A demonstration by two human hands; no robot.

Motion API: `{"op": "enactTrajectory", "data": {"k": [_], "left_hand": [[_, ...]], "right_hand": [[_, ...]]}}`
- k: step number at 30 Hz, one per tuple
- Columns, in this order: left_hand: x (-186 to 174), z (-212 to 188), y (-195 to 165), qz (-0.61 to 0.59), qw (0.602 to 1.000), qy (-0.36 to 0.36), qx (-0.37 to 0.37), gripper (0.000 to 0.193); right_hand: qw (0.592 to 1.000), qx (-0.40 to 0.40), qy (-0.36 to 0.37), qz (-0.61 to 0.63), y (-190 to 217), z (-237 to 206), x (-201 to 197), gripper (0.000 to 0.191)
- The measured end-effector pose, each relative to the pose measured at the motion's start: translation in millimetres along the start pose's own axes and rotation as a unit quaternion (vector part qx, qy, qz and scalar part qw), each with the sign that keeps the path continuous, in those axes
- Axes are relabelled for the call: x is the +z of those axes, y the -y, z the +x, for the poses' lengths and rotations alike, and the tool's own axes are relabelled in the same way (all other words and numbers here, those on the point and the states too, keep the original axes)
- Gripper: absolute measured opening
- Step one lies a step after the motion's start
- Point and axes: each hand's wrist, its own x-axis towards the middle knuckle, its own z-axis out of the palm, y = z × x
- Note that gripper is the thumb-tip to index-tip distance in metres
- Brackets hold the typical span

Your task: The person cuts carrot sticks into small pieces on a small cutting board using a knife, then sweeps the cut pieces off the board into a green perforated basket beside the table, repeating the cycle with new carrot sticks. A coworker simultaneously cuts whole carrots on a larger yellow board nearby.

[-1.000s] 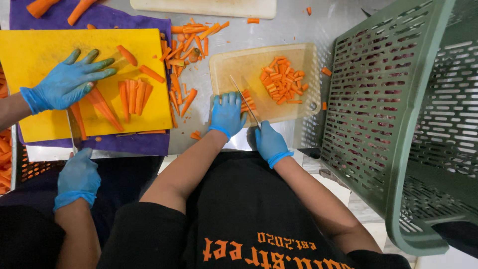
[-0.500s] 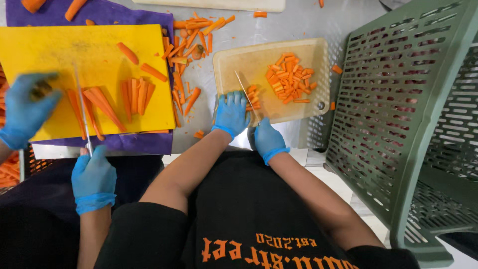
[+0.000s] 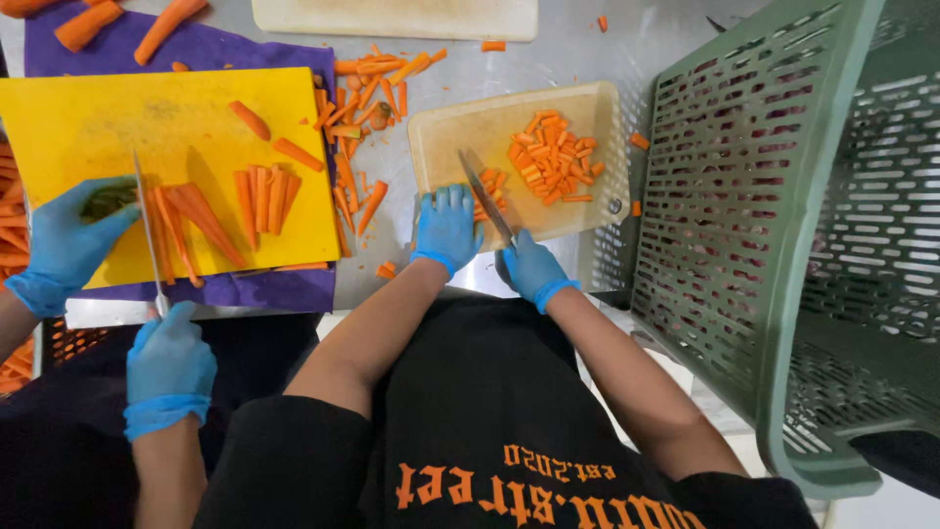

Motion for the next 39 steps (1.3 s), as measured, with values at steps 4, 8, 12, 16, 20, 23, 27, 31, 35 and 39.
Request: {"op": "enactTrajectory", "data": {"k": [4, 8, 12, 16, 20, 23, 27, 31, 35, 39], "left_hand": [[-5.9, 8.9, -8.2, -0.017, 0.999, 0.034, -0.020, 0.063], [-16.7, 17.4, -18.5, -0.046, 0.997, 0.043, -0.033, 0.063], [-31.1, 4.4, -0.6, -0.077, 0.995, 0.014, -0.054, 0.093], [-37.4, -17.6, 27.4, -0.136, 0.987, -0.018, -0.083, 0.094], [-34.4, -21.8, 36.4, -0.148, 0.987, -0.046, -0.034, 0.095], [-33.9, -15.2, 34.4, -0.159, 0.987, -0.023, 0.027, 0.096], [-35.0, -6.0, 29.4, -0.144, 0.988, -0.007, 0.056, 0.098], [-29.9, -6.9, 26.7, -0.140, 0.989, -0.007, 0.055, 0.098], [-20.0, -9.7, 23.6, -0.142, 0.989, 0.002, 0.035, 0.101], [-13.5, -7.4, 22.6, -0.147, 0.989, 0.009, 0.019, 0.103]], "right_hand": [[0.986, -0.071, -0.120, -0.088, -22.9, 6.1, 0.5, 0.042], [0.983, -0.034, -0.161, -0.085, -42.9, 11.9, -3.2, 0.040], [0.983, -0.039, -0.158, -0.087, -42.9, 5.0, -4.3, 0.034], [0.984, -0.092, -0.140, -0.065, -25.9, -10.9, 8.8, 0.031], [0.983, -0.113, -0.122, -0.079, -8.3, -14.5, 16.5, 0.032], [0.981, -0.125, -0.121, -0.084, -2.1, -14.4, 17.5, 0.033], [0.984, -0.117, -0.111, -0.077, -1.3, -13.4, 16.4, 0.031], [0.986, -0.105, -0.101, -0.081, -0.8, -13.7, 16.8, 0.031], [0.989, -0.087, -0.096, -0.076, 5.8, -15.6, 18.2, 0.031], [0.988, -0.081, -0.088, -0.095, 12.8, -14.7, 20.8, 0.032]]}}
